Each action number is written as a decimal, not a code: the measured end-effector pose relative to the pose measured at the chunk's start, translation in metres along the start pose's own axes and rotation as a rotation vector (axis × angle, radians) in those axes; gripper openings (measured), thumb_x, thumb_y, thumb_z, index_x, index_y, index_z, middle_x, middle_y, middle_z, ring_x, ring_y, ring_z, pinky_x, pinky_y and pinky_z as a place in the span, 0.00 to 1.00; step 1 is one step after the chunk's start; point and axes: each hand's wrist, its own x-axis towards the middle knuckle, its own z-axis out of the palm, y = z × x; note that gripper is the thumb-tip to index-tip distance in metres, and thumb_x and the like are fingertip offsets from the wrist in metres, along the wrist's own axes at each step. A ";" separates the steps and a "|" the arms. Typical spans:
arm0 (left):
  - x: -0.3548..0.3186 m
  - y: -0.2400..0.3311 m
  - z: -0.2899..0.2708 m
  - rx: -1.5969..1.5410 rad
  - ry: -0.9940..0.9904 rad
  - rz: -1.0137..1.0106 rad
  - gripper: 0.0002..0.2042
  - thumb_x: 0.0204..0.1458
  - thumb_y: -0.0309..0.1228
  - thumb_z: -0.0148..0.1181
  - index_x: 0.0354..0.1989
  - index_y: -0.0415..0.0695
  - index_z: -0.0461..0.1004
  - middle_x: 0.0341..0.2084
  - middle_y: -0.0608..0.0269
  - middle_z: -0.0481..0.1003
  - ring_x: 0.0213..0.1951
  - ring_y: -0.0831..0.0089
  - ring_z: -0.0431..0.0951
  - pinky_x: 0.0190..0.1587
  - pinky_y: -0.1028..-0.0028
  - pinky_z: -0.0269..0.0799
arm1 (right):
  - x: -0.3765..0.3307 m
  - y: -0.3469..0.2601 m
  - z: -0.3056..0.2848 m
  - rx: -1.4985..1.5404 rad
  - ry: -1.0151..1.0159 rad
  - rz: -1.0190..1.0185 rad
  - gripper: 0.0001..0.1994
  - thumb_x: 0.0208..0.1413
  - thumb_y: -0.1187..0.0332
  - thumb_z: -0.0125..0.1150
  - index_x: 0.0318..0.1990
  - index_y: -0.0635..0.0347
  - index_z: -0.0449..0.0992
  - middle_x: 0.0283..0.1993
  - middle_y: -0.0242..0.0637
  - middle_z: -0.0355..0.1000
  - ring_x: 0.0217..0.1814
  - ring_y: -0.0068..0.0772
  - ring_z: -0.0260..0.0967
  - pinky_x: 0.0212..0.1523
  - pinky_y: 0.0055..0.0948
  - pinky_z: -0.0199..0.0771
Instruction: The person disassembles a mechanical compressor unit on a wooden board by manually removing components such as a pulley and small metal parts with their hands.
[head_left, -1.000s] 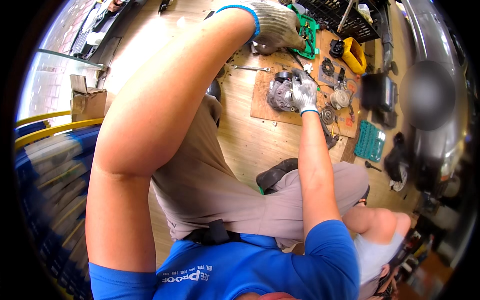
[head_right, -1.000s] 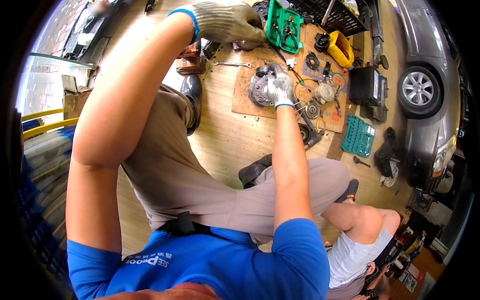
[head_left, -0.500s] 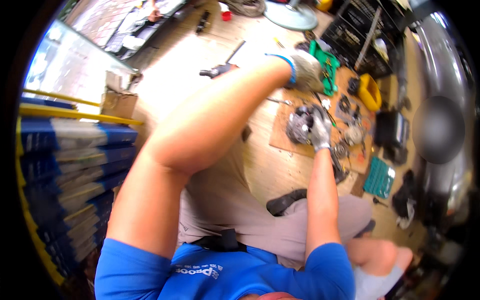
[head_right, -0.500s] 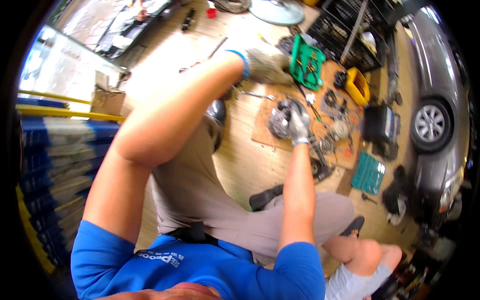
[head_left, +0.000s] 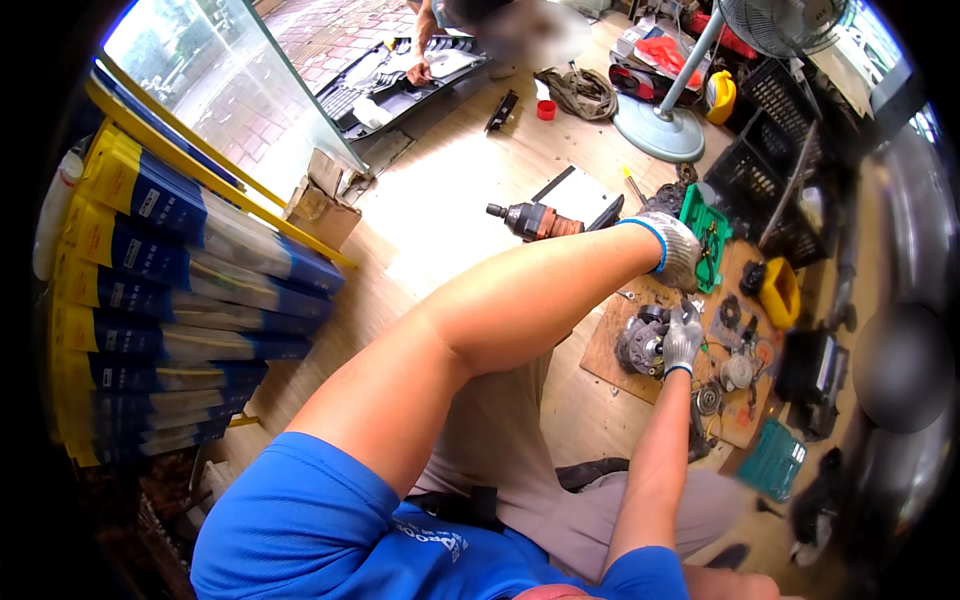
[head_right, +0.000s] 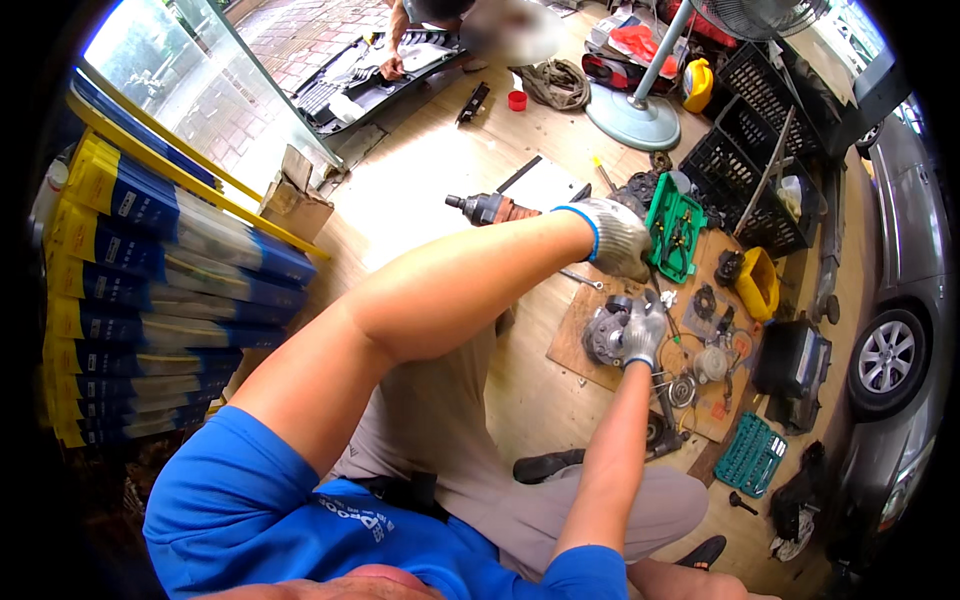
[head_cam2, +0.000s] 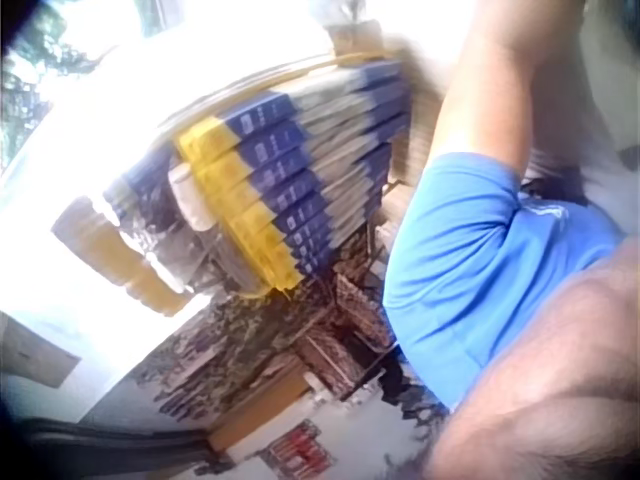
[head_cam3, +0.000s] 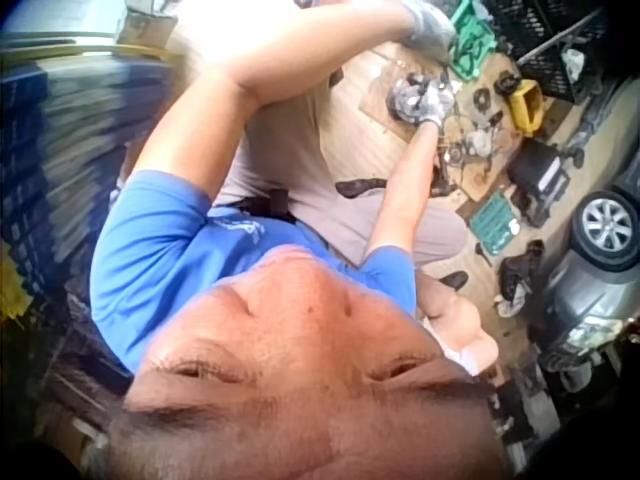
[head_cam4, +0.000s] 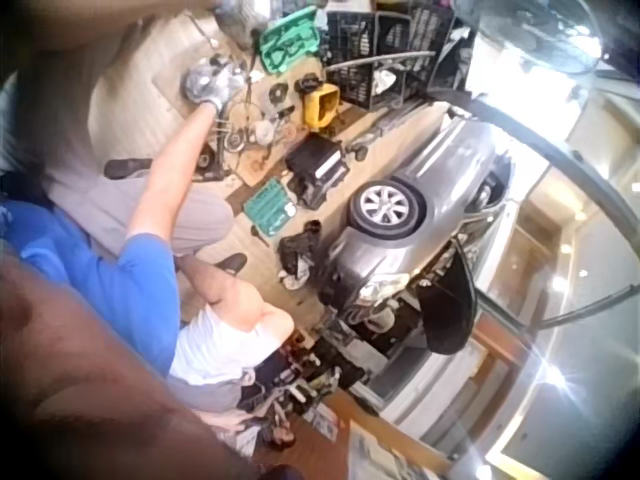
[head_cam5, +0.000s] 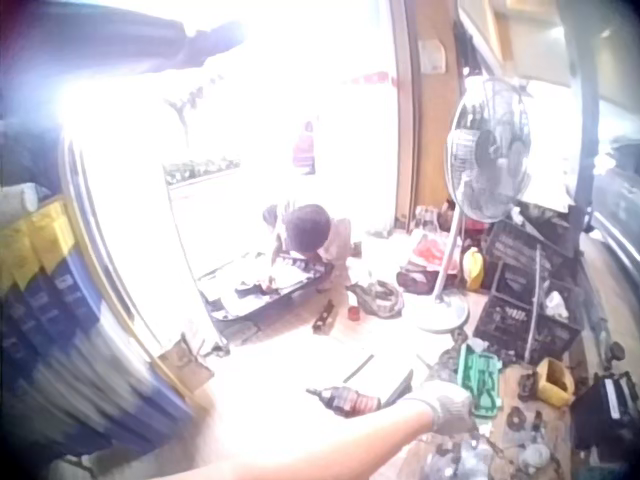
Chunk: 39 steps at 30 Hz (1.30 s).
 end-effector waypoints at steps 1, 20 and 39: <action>0.002 0.004 -0.004 0.008 0.008 0.009 0.24 0.53 0.52 0.57 0.46 0.46 0.83 0.43 0.45 0.81 0.47 0.50 0.81 0.51 0.57 0.75 | 0.009 0.011 -0.008 -0.281 0.022 -0.196 0.15 0.63 0.70 0.54 0.55 0.64 0.74 0.37 0.46 0.79 0.33 0.44 0.77 0.35 0.39 0.75; -0.009 -0.005 -0.002 -0.030 0.030 -0.003 0.24 0.52 0.52 0.56 0.43 0.45 0.84 0.41 0.45 0.81 0.45 0.50 0.81 0.50 0.57 0.75 | -0.024 -0.016 0.013 0.941 -0.031 0.369 0.10 0.68 0.64 0.58 0.49 0.59 0.75 0.32 0.32 0.76 0.25 0.23 0.71 0.22 0.21 0.68; -0.006 -0.007 -0.002 0.005 0.036 0.017 0.24 0.53 0.52 0.55 0.45 0.46 0.83 0.43 0.45 0.80 0.47 0.50 0.80 0.52 0.58 0.74 | -0.036 -0.044 0.009 -0.020 -0.122 -0.074 0.10 0.59 0.65 0.64 0.41 0.62 0.80 0.39 0.43 0.80 0.40 0.42 0.76 0.46 0.38 0.75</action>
